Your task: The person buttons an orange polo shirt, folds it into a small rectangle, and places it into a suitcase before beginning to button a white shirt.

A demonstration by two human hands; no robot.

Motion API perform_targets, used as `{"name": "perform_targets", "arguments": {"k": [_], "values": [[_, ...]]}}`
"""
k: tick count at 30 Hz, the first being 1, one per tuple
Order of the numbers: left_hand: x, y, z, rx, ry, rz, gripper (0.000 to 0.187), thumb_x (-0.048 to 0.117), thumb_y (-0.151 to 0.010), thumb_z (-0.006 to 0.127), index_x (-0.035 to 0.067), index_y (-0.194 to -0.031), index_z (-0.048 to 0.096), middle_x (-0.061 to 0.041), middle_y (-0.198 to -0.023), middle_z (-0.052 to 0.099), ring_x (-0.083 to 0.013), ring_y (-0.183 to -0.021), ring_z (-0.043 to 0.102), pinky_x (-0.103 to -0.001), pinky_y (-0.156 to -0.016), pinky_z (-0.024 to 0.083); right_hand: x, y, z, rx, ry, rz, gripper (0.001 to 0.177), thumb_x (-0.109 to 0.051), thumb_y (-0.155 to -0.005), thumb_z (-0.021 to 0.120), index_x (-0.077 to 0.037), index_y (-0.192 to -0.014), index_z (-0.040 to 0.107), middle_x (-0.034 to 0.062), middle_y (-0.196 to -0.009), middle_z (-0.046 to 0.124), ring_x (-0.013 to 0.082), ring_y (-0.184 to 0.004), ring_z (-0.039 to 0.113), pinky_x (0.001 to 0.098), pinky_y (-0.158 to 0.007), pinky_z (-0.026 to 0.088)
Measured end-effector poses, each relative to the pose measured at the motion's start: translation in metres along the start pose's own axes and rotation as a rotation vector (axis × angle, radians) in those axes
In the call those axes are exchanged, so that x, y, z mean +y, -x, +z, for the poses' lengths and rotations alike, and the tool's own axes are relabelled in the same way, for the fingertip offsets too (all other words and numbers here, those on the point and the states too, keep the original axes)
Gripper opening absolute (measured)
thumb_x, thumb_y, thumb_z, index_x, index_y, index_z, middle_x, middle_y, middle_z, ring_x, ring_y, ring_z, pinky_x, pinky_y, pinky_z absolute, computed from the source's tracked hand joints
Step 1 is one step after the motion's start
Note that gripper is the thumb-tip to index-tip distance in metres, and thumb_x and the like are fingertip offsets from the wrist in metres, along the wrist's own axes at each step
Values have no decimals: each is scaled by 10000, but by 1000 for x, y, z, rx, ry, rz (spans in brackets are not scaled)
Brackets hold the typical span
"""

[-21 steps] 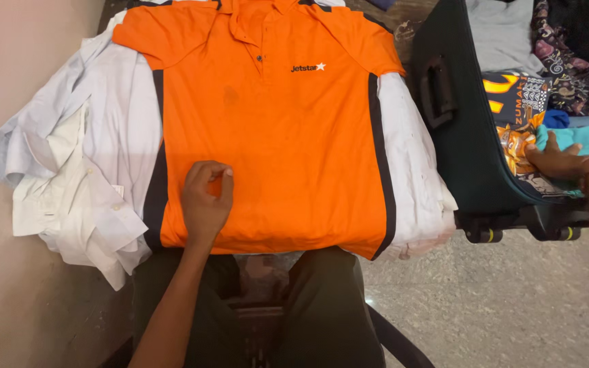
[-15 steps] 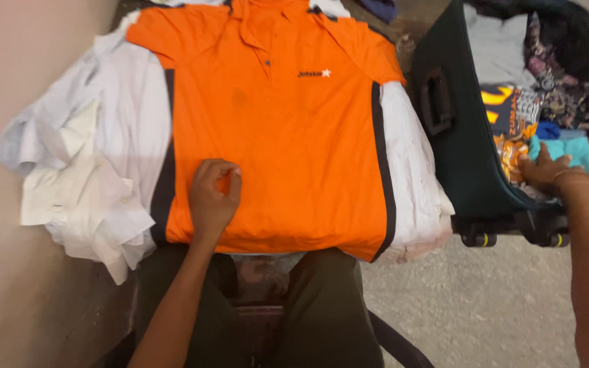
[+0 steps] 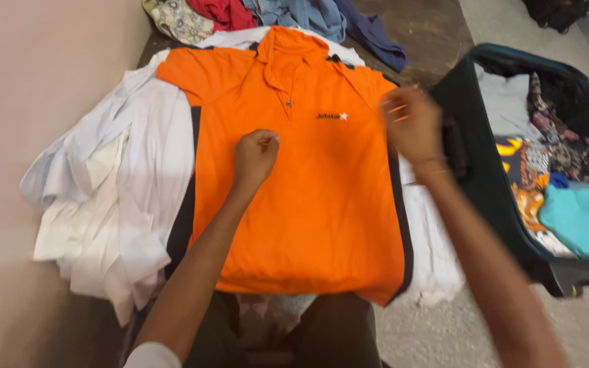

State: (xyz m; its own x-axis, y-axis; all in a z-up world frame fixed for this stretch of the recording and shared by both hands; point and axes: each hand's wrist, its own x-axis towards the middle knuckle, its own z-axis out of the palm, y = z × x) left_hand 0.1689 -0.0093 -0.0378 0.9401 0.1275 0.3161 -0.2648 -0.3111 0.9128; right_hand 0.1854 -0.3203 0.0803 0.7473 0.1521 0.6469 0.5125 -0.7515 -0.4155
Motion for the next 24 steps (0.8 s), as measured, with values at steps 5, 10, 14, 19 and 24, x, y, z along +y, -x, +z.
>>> {"name": "perform_targets", "arguments": {"k": [5, 10, 14, 19, 24], "values": [[-39, -85, 34, 79, -228, -99, 191, 216, -883, 701, 40, -907, 773, -122, -843, 766, -274, -777, 740, -380, -718, 582, -23, 2, 190, -15, -131, 279, 256, -277, -908, 757, -56, -1013, 681, 102, -959, 725, 243, -866, 707, 358, -759, 568], [-27, -112, 35, -38, -415, -211, 255, 334, -915, 672, 103, -925, 781, -84, -820, 776, -283, -772, 736, -424, -697, 555, -48, -3, 238, 56, 127, 466, 330, -351, -882, 736, -98, -1091, 703, 53, -1025, 703, 249, -967, 682, 403, -771, 543], [-24, -108, 38, -5, -368, -93, 240, 313, -897, 678, 106, -957, 782, -72, -854, 781, -265, -779, 749, -402, -693, 564, -43, -15, 231, 0, 67, 576, 328, -372, -857, 742, -108, -1053, 737, 43, -989, 745, 240, -923, 716, 389, -768, 554], [-12, -112, 41, -49, -306, -184, 286, 365, -883, 700, 104, -955, 790, -72, -847, 782, -245, -777, 753, -386, -679, 566, -35, -29, 214, -106, -60, 669, 279, -369, -895, 710, -118, -996, 774, 50, -902, 773, 241, -859, 747, 376, -774, 565], [-21, -120, 45, -81, -300, -213, 272, 363, -886, 704, 117, -965, 789, -60, -864, 785, -228, -775, 757, -369, -679, 565, -31, -26, 218, -109, 12, 498, 253, -325, -922, 706, -95, -1004, 771, 69, -921, 765, 260, -880, 738, 395, -762, 563]]}}
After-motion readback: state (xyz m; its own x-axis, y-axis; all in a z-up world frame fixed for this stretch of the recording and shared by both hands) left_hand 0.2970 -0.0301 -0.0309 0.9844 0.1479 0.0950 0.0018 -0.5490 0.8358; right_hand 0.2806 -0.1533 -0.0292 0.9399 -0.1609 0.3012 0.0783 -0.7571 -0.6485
